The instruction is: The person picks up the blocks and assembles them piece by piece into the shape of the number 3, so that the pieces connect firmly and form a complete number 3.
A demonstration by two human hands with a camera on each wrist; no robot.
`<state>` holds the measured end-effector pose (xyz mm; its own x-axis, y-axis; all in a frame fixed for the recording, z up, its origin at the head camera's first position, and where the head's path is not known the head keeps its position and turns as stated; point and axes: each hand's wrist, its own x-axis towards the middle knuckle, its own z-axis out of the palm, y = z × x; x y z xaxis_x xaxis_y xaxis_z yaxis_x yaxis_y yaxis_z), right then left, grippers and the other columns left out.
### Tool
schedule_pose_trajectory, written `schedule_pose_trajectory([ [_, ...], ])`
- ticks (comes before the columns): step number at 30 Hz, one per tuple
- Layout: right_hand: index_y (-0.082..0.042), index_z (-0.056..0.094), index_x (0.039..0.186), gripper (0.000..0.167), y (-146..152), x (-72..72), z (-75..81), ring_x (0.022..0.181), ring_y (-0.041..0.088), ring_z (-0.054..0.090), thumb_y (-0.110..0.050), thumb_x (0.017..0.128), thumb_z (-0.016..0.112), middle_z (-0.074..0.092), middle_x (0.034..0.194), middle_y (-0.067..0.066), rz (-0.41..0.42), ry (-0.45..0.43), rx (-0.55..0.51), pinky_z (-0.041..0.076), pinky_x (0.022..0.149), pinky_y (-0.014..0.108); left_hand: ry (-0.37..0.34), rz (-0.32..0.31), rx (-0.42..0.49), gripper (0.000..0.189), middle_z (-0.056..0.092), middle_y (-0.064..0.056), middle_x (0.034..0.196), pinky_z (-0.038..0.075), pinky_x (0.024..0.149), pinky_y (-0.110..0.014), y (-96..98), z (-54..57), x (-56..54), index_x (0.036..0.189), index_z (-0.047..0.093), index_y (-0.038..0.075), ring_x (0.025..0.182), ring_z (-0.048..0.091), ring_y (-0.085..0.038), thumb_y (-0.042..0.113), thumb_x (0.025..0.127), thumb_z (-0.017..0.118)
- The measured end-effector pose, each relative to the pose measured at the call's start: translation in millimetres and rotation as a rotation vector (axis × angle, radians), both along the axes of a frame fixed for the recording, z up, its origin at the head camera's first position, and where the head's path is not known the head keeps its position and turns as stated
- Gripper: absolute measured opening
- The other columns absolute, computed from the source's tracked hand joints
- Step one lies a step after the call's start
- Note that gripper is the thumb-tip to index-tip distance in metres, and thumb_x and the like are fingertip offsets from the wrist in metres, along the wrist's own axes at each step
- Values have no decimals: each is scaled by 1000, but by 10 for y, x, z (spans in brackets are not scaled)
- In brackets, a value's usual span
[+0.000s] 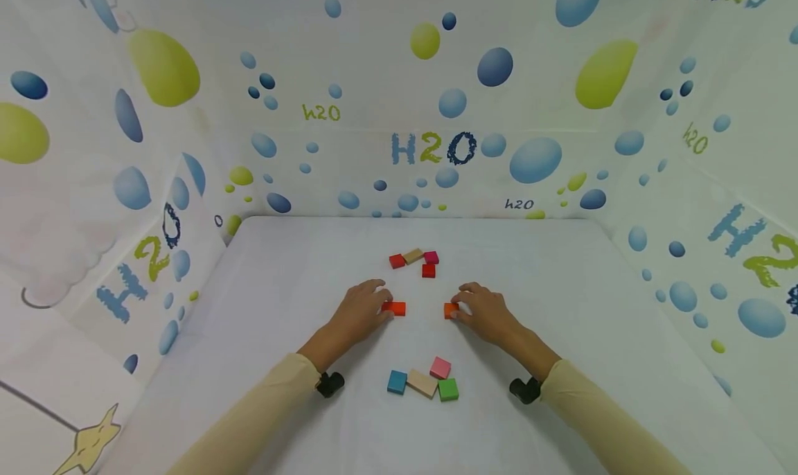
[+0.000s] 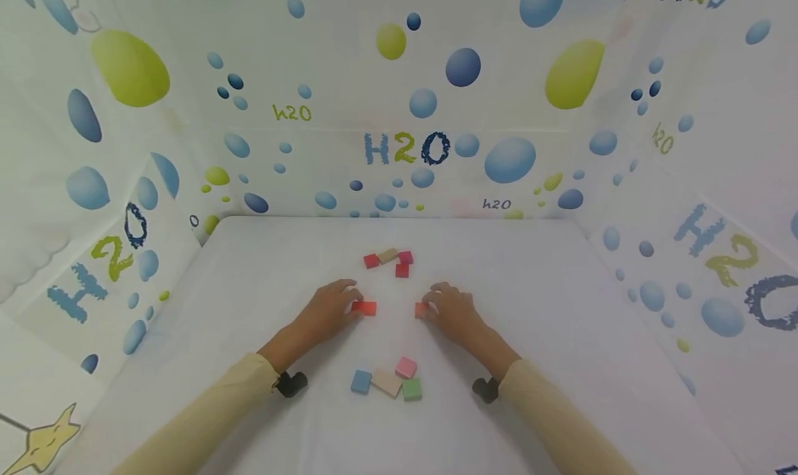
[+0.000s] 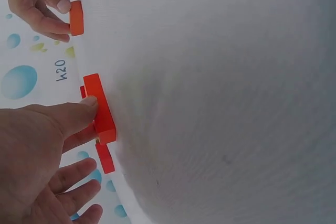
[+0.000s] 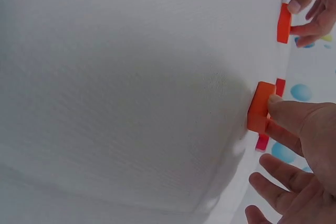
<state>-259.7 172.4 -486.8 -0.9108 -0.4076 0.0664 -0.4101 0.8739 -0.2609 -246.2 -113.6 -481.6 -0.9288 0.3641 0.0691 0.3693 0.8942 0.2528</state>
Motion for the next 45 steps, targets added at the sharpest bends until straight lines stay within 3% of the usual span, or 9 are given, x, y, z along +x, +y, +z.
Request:
schedule_pose_trajectory([
  [8,-15,75,127,32,-105,-20,-10,132,34,60,-29,99,77,63,141,14,3,-23,-5,52,102,62,-11,1,-3,34,60,-12,150,43,119,-54,79,-6,-7,125,74,14,145,50,-31,29,96,80],
  [18,-18,75,128,34,-252,-31,-48,133,31,58,-32,97,78,63,142,11,9,-41,-34,51,105,62,-10,-45,-9,35,62,-11,148,45,118,-53,252,-17,-18,126,73,14,143,52,-30,30,96,80],
  [29,-20,76,126,30,-316,-35,-27,133,32,58,-31,98,78,64,141,12,48,-43,-75,51,104,62,-4,-66,1,32,63,-10,146,43,119,-52,299,-70,-61,124,75,16,143,52,-29,31,97,79],
  [45,-19,77,123,29,-359,-46,-60,133,33,59,-33,97,79,64,141,12,55,-32,-106,50,104,63,-9,-70,3,31,66,-10,142,45,117,-54,298,-20,-54,123,75,15,140,54,-30,31,96,79],
])
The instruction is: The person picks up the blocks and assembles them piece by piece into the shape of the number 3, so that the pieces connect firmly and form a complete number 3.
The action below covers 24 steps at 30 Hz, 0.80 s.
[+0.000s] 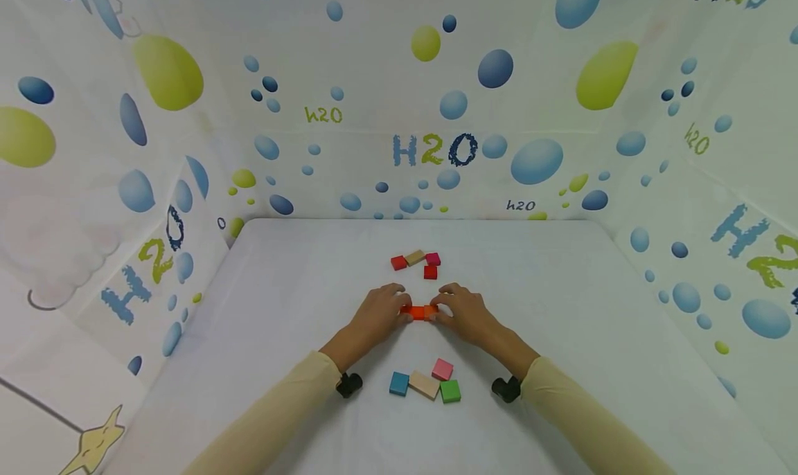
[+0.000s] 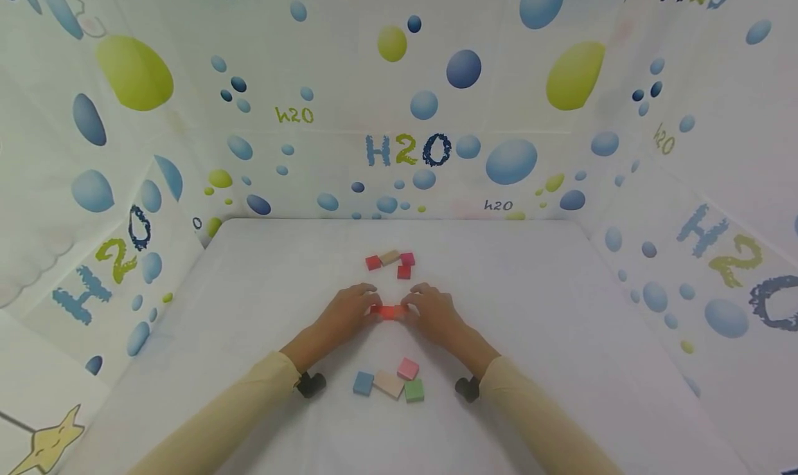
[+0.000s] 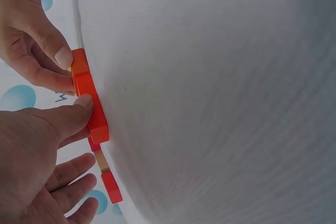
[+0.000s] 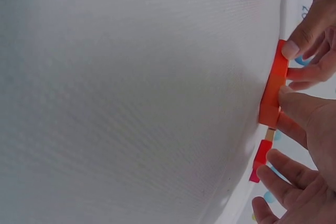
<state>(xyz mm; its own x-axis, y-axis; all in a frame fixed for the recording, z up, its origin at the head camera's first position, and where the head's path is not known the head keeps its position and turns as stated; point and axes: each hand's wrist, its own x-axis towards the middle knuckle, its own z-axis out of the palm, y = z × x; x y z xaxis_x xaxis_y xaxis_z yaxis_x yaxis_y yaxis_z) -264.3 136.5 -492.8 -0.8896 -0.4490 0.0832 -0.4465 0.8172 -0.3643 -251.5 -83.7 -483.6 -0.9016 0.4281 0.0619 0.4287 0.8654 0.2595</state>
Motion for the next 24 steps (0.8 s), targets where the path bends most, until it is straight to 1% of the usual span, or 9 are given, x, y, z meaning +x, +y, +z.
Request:
schedule_pose_trajectory([
  [6,-19,77,123,29,-14,17,22,134,33,58,-32,97,78,63,142,12,-3,-8,-2,49,106,63,2,-4,-1,31,66,-11,141,45,117,-53,-6,1,-3,123,74,15,138,55,-30,30,96,79],
  [10,-18,76,123,29,-28,23,47,134,33,57,-32,97,78,62,143,13,-5,-21,2,48,107,63,2,-5,1,30,67,-11,139,46,116,-53,-2,18,15,122,74,15,136,56,-30,30,96,79],
  [14,-15,74,125,33,-36,-4,76,134,32,57,-32,97,78,61,144,13,-9,-26,-8,48,108,63,6,-15,2,30,67,-11,138,46,115,-54,3,39,36,122,75,15,134,58,-31,30,96,79],
  [17,-13,73,126,35,-36,-70,92,132,31,58,-32,97,78,61,142,13,-30,11,-12,50,107,61,6,-17,2,30,68,-12,137,47,115,-54,6,50,43,122,75,15,134,58,-31,30,96,79],
  [21,-10,72,127,34,-41,-230,105,128,33,60,-30,99,76,61,139,16,-96,64,-11,51,106,60,2,-11,-5,31,67,-11,138,47,115,-53,2,53,38,123,74,15,134,59,-30,30,97,78],
  [24,-10,71,130,36,-55,-370,125,128,34,59,-28,100,76,60,139,18,-149,51,-18,51,107,60,-2,-17,-14,31,67,-12,138,47,115,-52,-5,53,32,124,74,14,133,58,-31,30,97,78],
])
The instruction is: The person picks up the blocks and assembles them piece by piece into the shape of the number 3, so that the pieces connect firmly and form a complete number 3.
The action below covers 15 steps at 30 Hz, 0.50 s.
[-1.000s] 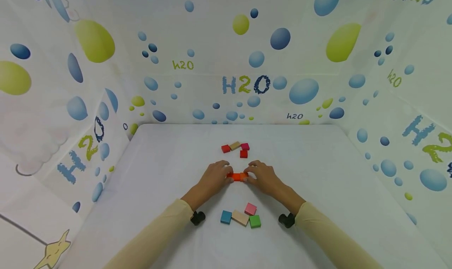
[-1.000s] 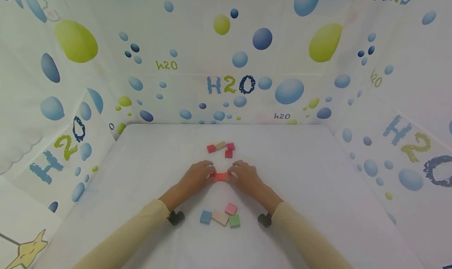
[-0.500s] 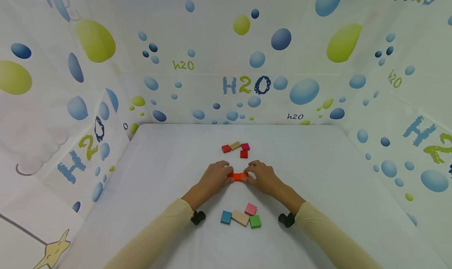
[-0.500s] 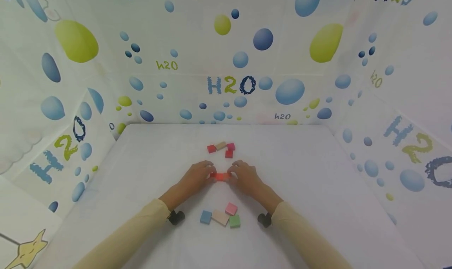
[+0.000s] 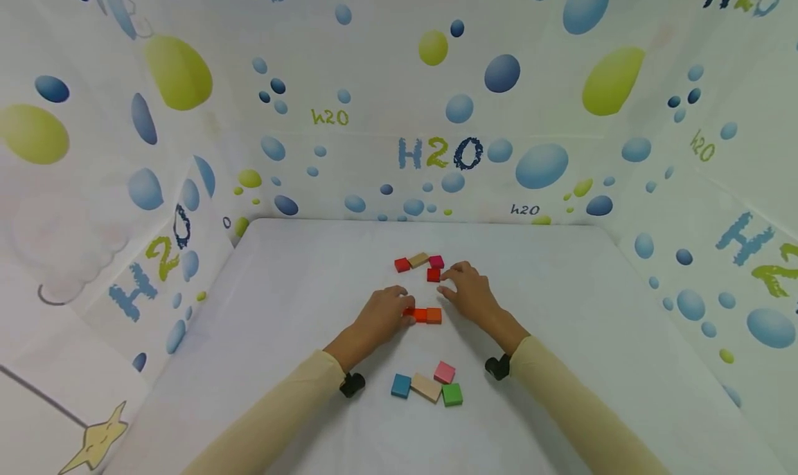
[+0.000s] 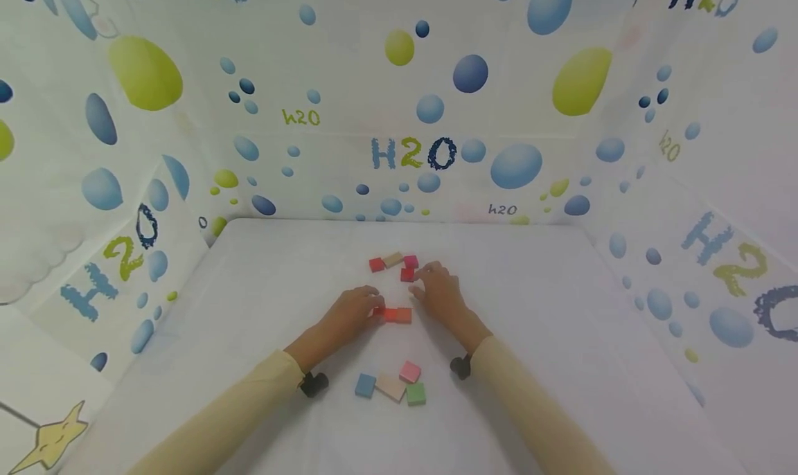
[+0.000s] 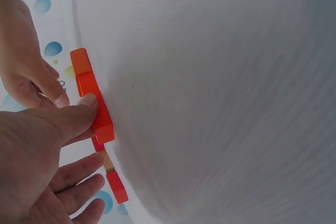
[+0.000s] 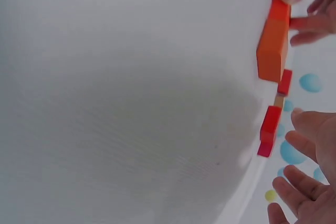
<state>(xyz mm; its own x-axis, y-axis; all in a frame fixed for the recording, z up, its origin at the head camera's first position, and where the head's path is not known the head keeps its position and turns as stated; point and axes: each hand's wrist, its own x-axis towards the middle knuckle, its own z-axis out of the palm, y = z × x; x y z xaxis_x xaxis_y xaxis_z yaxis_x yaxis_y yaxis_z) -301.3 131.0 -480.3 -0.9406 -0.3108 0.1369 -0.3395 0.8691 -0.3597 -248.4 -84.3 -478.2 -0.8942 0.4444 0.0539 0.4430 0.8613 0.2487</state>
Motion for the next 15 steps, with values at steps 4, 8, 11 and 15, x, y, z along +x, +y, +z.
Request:
schedule_pose_trajectory([
  [4,-10,67,137,40,-24,-164,11,131,36,56,-28,102,73,56,143,19,-35,-48,1,50,107,58,7,-16,-12,31,68,-13,137,49,113,-53,-3,13,6,124,74,13,132,60,-31,29,97,78],
  [8,-12,66,140,40,-57,-293,-23,132,36,54,-28,104,69,54,144,19,-46,-69,20,49,107,57,12,-18,-17,31,69,-12,136,50,112,-52,1,28,11,124,75,13,131,60,-30,29,97,78],
  [11,-12,68,138,37,-81,-349,-56,131,36,54,-27,105,68,55,143,19,-53,-65,25,49,106,55,14,-14,-22,31,69,-12,135,50,111,-51,8,29,9,123,75,13,130,61,-30,30,97,78],
  [15,-11,69,136,35,-98,-379,-83,129,36,55,-26,105,68,56,140,19,-61,-68,21,50,103,56,19,-12,-27,31,69,-12,134,51,111,-51,9,23,10,122,75,13,129,61,-30,30,97,79],
])
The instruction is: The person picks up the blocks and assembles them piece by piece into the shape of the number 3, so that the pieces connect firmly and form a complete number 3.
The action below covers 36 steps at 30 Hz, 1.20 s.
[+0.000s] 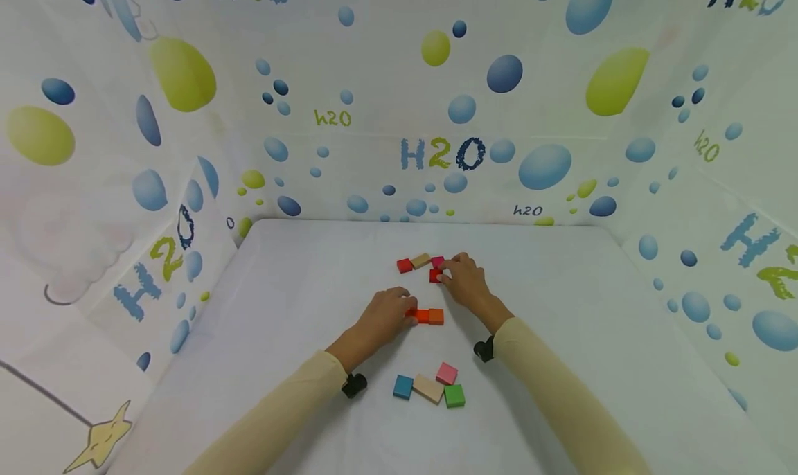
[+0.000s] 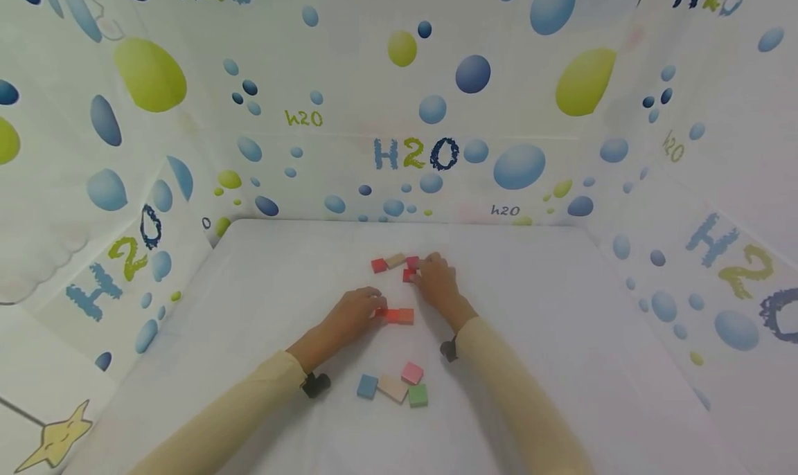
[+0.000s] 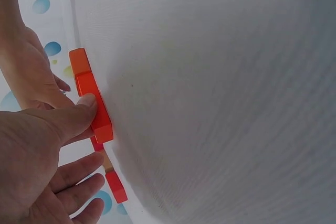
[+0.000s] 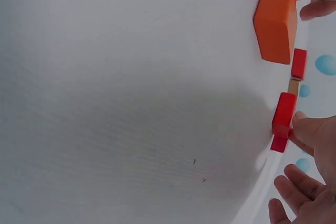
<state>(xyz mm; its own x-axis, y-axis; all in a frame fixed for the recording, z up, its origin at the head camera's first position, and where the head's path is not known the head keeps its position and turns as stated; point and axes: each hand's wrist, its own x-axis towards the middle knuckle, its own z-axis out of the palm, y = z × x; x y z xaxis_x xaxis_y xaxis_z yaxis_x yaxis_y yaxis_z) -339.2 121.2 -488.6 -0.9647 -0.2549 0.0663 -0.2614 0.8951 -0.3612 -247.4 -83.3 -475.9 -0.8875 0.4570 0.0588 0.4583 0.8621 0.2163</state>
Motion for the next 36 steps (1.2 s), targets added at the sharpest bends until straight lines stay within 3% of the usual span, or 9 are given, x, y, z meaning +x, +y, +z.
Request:
schedule_pose_trajectory([
  [13,-11,70,125,23,60,-8,46,132,37,52,-21,105,67,55,140,21,-37,-93,-114,46,108,62,6,-16,12,31,69,-12,135,50,112,-52,17,-30,-24,123,74,14,130,61,-30,31,97,78],
  [21,-14,72,125,22,162,19,28,134,36,49,-22,105,67,54,141,20,9,-167,-88,45,108,63,-17,13,4,32,68,-10,137,48,114,-51,-6,-93,-50,126,74,17,132,59,-28,32,97,78],
  [36,-18,75,118,18,284,217,129,133,34,49,-23,102,71,55,142,17,100,-253,-24,43,110,68,-14,4,28,32,68,-11,136,49,113,-52,-13,-53,-31,126,74,16,132,60,-30,31,98,78],
])
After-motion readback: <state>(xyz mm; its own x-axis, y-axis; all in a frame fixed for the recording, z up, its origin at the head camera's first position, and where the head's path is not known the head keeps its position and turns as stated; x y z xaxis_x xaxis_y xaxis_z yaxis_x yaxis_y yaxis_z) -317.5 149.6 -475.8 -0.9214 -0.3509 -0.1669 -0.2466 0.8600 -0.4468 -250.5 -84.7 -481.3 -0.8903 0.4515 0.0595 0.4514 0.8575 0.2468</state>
